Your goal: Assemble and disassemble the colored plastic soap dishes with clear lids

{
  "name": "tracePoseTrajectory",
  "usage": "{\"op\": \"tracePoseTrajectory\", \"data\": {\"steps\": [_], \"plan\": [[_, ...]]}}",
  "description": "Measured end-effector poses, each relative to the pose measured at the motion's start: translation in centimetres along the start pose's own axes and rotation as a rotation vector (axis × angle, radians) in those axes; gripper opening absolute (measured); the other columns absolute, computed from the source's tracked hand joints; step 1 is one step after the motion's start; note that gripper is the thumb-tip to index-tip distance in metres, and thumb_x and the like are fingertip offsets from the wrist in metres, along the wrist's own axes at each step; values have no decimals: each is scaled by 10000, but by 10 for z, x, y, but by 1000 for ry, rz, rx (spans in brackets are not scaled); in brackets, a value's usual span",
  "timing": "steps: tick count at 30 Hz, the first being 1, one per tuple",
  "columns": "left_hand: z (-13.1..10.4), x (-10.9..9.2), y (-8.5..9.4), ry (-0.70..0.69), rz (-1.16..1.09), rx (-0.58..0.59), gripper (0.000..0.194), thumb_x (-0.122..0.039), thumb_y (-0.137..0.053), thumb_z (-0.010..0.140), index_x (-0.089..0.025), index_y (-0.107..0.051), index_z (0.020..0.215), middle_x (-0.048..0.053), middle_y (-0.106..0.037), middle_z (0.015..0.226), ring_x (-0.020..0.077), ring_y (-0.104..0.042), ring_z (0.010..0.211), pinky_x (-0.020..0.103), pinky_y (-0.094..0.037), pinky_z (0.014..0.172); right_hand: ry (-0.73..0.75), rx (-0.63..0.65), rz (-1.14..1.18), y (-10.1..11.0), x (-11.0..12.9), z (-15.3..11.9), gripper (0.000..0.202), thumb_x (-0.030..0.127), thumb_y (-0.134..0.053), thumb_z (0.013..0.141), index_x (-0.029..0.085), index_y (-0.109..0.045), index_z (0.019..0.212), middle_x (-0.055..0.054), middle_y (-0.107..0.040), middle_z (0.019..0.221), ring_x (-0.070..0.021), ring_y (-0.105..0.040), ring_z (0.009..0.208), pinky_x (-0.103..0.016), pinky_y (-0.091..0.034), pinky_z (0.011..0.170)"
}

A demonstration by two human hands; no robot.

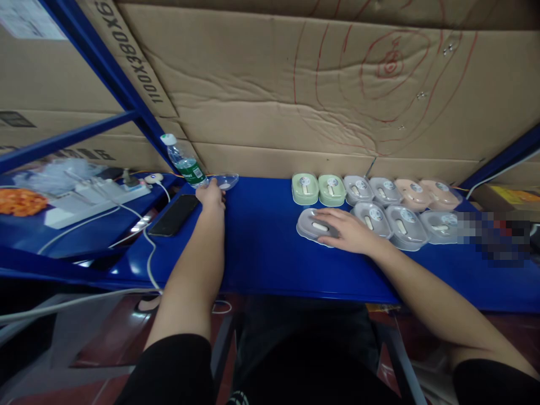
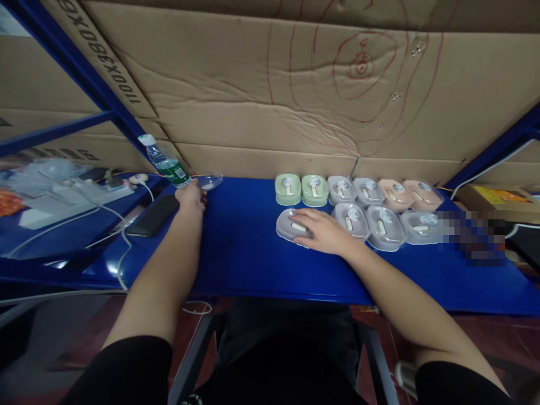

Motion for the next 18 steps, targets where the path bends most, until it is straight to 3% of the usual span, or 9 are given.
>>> {"op": "tracePoseTrajectory", "data": {"steps": [10,18], "plan": [[-3,-2,-1,-16,-31,22,207,-282,-670,935,-185,-548,1071,-21,-610,750,114,-595,518,197,-426,446,7,46,-28,-5,-4,-1,743,641,-750,919,271,-585,1542,-160,-550,1620,-397,-539,1485,-638,-470,1203],[2,-1,1,23,-67,-21,152,-293,-617,952,-190,-550,1042,-15,-567,735,122,-531,530,207,-300,439,-32,103,-48,-14,-8,-2,781,631,-760,914,249,-564,1567,-177,-498,1663,-407,-475,1536,-637,-434,1234]]}}
Point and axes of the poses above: each hand's wrist, its own z-axis towards the middle knuckle, its own y-axis out of the back of the hand, x = y × z, the point moved 7 cm from there along z, towards the middle knuckle
